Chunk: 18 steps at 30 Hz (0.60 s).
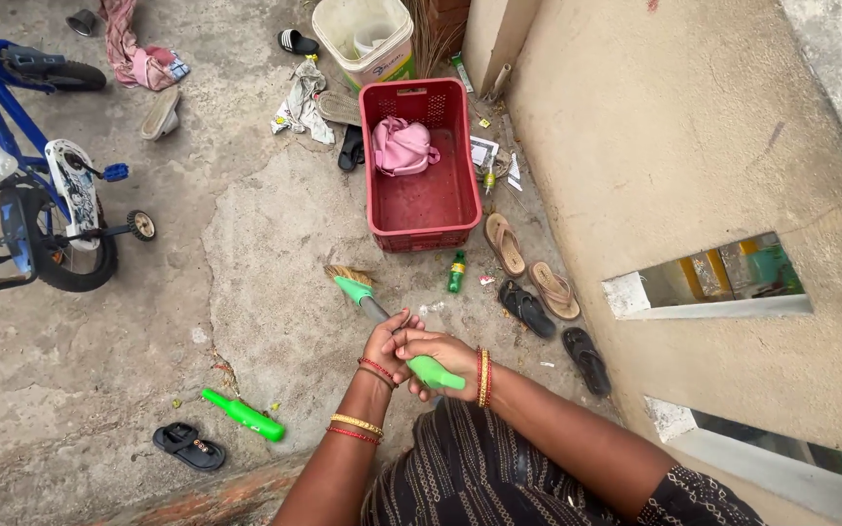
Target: Sweeping the floor of an outdoor balcony and a set of stairs using a broom.
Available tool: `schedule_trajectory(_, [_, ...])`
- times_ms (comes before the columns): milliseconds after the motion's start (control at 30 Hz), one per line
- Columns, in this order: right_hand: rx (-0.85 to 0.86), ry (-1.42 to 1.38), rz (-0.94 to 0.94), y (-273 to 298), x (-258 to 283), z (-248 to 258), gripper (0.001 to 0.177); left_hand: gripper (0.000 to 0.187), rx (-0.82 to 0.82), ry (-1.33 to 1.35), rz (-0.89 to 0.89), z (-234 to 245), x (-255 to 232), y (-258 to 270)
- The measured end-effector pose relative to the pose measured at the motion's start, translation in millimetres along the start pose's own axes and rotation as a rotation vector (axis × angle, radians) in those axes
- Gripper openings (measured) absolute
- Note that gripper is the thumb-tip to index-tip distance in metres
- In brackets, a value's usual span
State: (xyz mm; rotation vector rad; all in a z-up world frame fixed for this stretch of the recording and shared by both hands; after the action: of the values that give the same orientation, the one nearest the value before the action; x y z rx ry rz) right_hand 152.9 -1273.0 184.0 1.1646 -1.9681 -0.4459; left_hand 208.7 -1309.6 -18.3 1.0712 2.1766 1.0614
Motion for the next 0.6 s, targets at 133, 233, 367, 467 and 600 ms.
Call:
schedule_trajectory(133, [0.053, -0.218, -0.007, -3.6, 48.0, 32.6, 0.031, 0.025, 0.044, -0.055, -0.073, -48.9, -13.3, -20.8])
schedule_trajectory(233, [-0.009, -0.374, -0.024, -13.6, 72.2, 76.1, 0.029, 0.032, 0.296, -0.156, -0.131, -102.5, -19.5, -40.6])
schedule_trajectory(367, [0.043, -0.408, 0.008, -16.4, 100.7, 108.6, 0.03, 0.027, -0.096, 0.157, -0.124, -149.0, -24.2, -5.8])
schedule_trajectory(467, [-0.06, -0.313, 0.03, -15.8, 115.4, 121.2, 0.024, 0.029, -0.213, 0.056, -0.072, -174.9, -25.6, 13.5])
schedule_trajectory(600, [-0.078, -0.305, 0.088, -25.7, 131.0, 123.0, 0.019, 0.026, -0.278, 0.025, -0.217, -142.3, -33.5, -31.9])
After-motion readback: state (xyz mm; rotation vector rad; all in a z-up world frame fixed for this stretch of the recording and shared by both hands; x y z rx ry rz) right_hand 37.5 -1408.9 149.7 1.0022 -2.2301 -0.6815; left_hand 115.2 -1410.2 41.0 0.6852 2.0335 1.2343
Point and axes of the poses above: each hand's wrist, its own y-axis away from the middle knuckle, its own z-axis out of the back of the hand, x = y × z, the point moved 9 cm from there along -y, towards the middle knuckle
